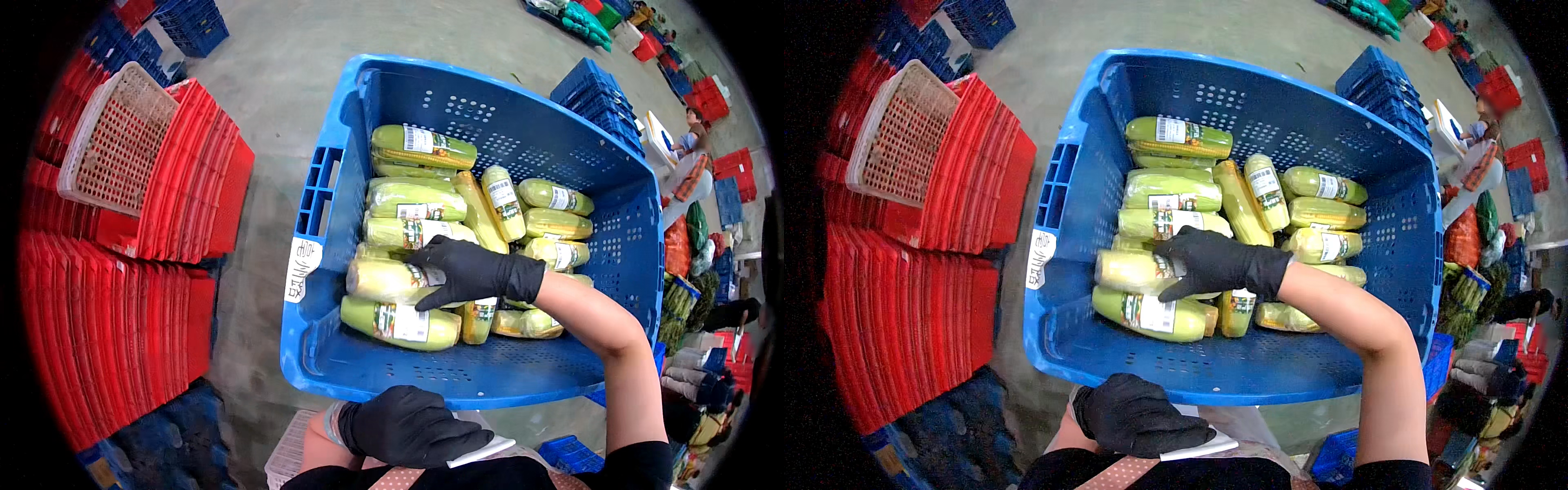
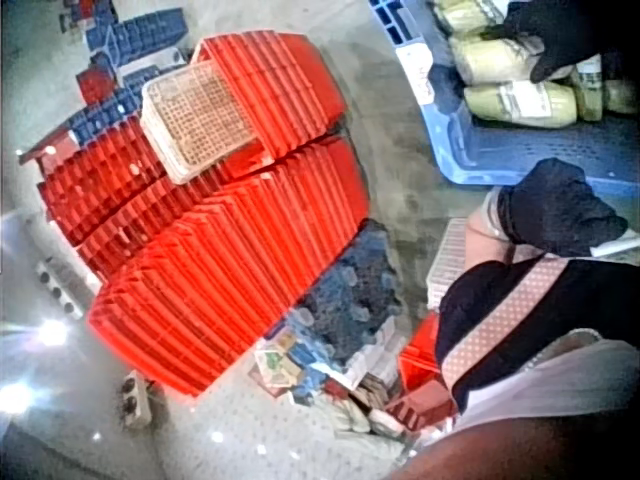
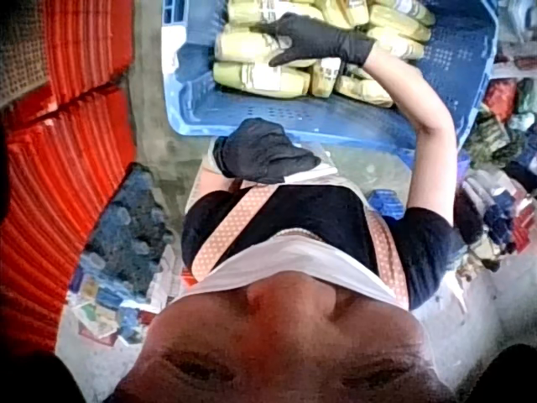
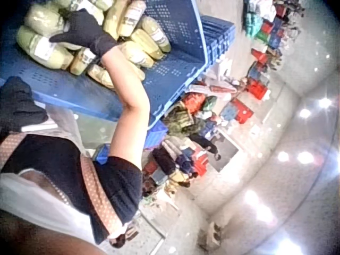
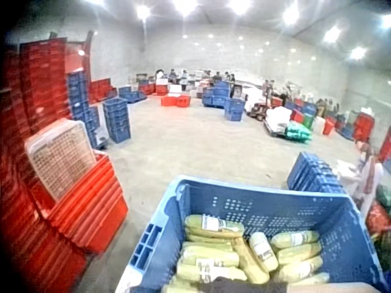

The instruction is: The person applies labels to individually wrapped vegetables at a packing station. They pick up each wrapped item, affix a label, and place it into a blue crate. The process is repeated continuously throughout the clip.

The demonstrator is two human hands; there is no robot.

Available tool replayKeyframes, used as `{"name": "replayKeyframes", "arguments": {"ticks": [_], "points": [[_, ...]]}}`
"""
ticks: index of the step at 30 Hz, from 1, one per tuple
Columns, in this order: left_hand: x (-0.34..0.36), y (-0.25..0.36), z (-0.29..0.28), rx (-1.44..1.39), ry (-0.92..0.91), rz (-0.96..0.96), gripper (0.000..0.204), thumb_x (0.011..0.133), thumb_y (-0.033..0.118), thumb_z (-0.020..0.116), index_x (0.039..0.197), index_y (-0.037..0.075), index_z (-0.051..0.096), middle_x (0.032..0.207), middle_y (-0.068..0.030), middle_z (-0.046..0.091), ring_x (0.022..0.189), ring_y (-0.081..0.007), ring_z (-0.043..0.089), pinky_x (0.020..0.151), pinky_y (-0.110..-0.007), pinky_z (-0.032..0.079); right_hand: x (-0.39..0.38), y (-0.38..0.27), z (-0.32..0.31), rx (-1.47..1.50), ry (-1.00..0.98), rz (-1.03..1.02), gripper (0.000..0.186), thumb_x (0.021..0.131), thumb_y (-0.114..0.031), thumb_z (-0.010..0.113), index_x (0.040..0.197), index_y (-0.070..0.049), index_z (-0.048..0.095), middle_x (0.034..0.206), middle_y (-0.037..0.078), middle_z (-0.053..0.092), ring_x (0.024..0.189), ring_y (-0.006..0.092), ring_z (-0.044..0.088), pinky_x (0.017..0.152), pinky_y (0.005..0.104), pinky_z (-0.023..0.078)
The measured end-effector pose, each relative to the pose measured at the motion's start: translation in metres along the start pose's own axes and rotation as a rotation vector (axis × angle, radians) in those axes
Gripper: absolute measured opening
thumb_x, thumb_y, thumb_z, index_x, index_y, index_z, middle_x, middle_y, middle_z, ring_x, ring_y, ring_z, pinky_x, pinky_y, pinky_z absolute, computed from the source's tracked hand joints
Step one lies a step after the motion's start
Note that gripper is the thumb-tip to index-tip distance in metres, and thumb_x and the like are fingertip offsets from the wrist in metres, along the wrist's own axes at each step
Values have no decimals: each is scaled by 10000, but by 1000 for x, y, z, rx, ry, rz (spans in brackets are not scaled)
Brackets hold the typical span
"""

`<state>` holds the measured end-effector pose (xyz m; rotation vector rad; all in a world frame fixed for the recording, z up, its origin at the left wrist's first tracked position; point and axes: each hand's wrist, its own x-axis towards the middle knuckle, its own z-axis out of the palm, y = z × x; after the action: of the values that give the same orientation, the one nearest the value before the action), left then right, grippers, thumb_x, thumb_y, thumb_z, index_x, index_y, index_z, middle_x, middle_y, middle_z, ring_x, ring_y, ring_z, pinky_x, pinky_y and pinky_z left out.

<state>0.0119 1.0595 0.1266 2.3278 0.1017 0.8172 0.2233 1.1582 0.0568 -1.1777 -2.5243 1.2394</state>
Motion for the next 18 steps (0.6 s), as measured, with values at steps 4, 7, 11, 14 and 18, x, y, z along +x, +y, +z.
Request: {"name": "replayKeyframes", "arguments": {"ticks": [4, 7, 11, 14, 18], "points": [[-3, -1, 4, 6, -30, 30, 456, 643, 136, 559, 1098, 118, 581, 804, 13, 576, 626, -106, 551, 501, -232, 406, 12, -7, 28, -243, 247, -104, 516, 652, -399, 681, 924, 26, 571, 925, 220, 513, 861, 343, 516, 746, 416, 437], [-4, -7, 6, -56, -28, 55, 450, 652, 133, 559, 1102, 125, 581, 817, 11, 576, 632, -103, 551, 501, -234, 406, 11, -20, 9, -222, 23, 50, 566, 672, -364, 699, 1042, 33, 537, 1014, 203, 525, 910, 321, 530, 794, 388, 440], [-4, -4, -2, -1, -150, 5, 477, 670, 140, 547, 1147, 151, 546, 872, 15, 591, 657, -114, 568, 500, -245, 422, 8, 3, -13, 196, 654, 173, 425, 695, -314, 678, 940, 8, 548, 870, 188, 567, 832, 321, 561, 723, 394, 455], [-1, 1, -5, 3, -263, -33, 518, 687, 152, 520, 1202, 203, 499, 953, 32, 611, 695, -136, 603, 517, -270, 463, 7, 49, -40, -138, 557, 383, 522, 701, -336, 684, 1039, 29, 528, 905, 218, 592, 863, 324, 577, 738, 380, 462], [-2, -1, -1, -22, -280, -50, 524, 686, 153, 519, 1207, 207, 497, 948, 35, 610, 694, -142, 599, 522, -284, 466, 18, 73, -20, 164, 417, 575, 666, 639, -397, 734, 1056, 72, 512, 980, 207, 596, 887, 270, 595, 778, 336, 467]]}}
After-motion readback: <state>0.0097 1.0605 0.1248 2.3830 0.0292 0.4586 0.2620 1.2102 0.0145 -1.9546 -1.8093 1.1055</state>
